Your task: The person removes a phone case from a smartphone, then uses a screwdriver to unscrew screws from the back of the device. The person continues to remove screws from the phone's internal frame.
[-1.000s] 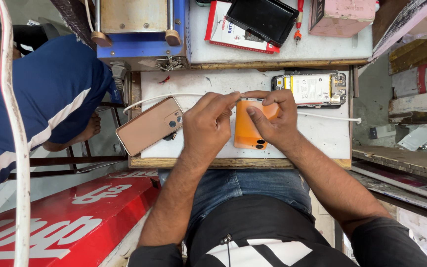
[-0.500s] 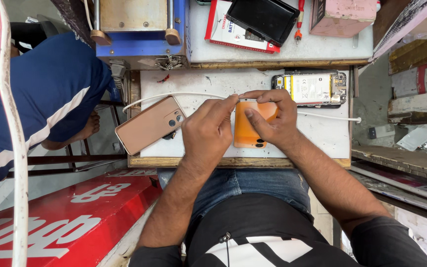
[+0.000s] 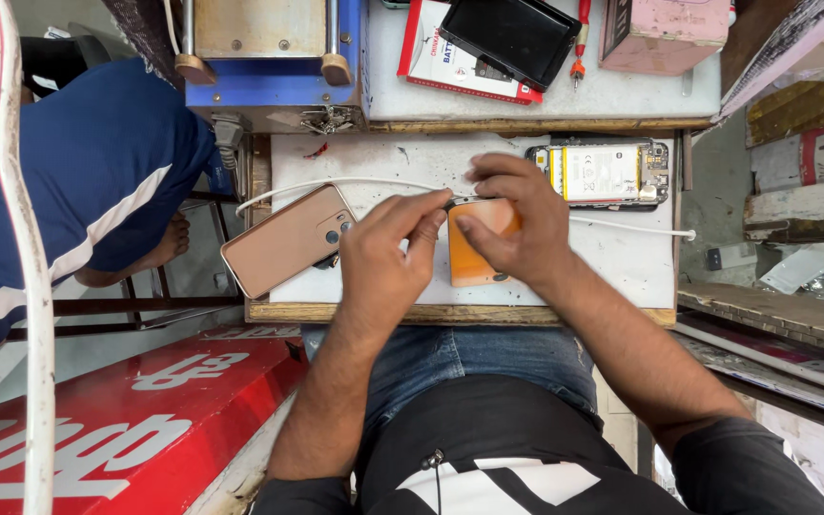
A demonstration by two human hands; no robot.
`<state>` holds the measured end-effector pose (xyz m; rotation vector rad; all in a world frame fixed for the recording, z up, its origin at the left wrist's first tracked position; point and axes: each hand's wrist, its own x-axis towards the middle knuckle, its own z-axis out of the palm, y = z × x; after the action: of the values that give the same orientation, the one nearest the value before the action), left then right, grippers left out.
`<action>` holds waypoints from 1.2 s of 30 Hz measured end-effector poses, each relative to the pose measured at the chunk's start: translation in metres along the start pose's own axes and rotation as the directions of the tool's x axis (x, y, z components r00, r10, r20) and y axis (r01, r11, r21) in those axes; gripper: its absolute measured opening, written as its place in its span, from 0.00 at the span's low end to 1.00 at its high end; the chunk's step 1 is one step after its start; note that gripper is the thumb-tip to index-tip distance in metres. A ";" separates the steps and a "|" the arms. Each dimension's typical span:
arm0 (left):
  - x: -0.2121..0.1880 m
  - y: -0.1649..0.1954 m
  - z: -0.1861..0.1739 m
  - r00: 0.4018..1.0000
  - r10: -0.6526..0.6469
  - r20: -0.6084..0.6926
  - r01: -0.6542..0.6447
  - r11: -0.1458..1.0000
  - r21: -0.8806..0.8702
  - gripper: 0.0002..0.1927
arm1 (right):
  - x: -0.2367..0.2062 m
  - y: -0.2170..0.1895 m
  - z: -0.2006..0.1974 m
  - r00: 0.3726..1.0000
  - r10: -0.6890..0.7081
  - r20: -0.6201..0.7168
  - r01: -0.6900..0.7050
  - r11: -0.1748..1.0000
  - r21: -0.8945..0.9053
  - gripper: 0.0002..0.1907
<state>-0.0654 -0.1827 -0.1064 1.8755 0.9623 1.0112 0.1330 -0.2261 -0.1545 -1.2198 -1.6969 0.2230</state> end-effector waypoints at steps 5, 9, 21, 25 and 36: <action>-0.010 0.012 -0.003 0.992 0.112 -0.053 -0.108 0.992 0.067 0.13 | -0.012 -0.047 0.006 1.000 0.006 0.022 0.004 0.913 -0.408 0.30; -0.004 0.009 -0.013 0.992 -0.008 0.125 0.026 0.989 -0.144 0.11 | -0.017 -0.056 0.006 0.999 0.041 0.009 -0.036 0.941 -0.337 0.31; -0.009 0.016 -0.015 0.994 0.107 0.015 -0.106 0.994 -0.028 0.11 | 0.003 -0.077 -0.007 0.977 0.173 0.127 -0.125 0.939 -0.320 0.26; -0.020 0.019 -0.018 0.982 0.187 -0.008 -0.187 0.982 0.035 0.11 | 0.006 -0.083 -0.007 0.978 0.172 0.122 -0.131 0.949 -0.287 0.24; -0.026 0.017 -0.016 0.967 0.251 0.035 -0.253 0.954 0.161 0.14 | 0.008 -0.080 -0.006 0.970 0.187 0.155 -0.141 0.953 -0.267 0.24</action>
<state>-0.0853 -0.2083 -0.0932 2.1824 0.8328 1.0918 0.0879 -0.2603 -0.0966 -1.5755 -1.8202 0.2258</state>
